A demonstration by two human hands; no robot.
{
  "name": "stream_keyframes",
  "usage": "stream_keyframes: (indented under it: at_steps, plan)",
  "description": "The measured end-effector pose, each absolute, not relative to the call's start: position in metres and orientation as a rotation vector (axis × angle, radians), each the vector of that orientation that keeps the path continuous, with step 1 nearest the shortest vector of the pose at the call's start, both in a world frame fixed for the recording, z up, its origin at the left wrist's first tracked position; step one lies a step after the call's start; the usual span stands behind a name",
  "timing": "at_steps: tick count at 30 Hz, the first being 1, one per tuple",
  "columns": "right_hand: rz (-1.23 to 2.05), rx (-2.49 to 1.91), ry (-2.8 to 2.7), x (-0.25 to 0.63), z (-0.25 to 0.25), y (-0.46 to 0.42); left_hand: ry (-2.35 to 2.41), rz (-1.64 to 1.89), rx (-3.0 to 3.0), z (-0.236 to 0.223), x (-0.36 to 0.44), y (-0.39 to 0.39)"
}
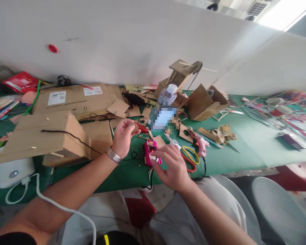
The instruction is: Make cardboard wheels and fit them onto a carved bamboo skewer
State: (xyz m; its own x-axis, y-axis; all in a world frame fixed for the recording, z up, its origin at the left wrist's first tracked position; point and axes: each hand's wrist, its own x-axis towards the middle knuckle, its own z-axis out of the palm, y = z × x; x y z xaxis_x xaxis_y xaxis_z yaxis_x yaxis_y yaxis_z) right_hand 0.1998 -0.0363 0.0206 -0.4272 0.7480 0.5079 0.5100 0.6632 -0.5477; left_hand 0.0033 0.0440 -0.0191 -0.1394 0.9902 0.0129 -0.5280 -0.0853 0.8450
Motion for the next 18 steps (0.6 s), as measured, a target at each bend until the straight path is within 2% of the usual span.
stream_keyframes:
  at_steps: [3,5,11,18]
  plan:
    - [0.348,-0.918,-2.626,0.168,0.025,-0.041,0.903,1.639,0.682,-0.014,-0.011,0.060]
    - [0.377,-1.032,-2.877,0.140,0.026,-0.041,0.925,1.692,0.657,-0.010,-0.017,0.066]
    - [0.480,-1.386,-2.932,0.076,0.019,-0.011,0.953,1.812,0.648,-0.004,-0.026,0.071]
    - [0.632,-1.776,-2.778,0.057,0.015,0.007,0.948,1.910,0.615,0.001,-0.037,0.081]
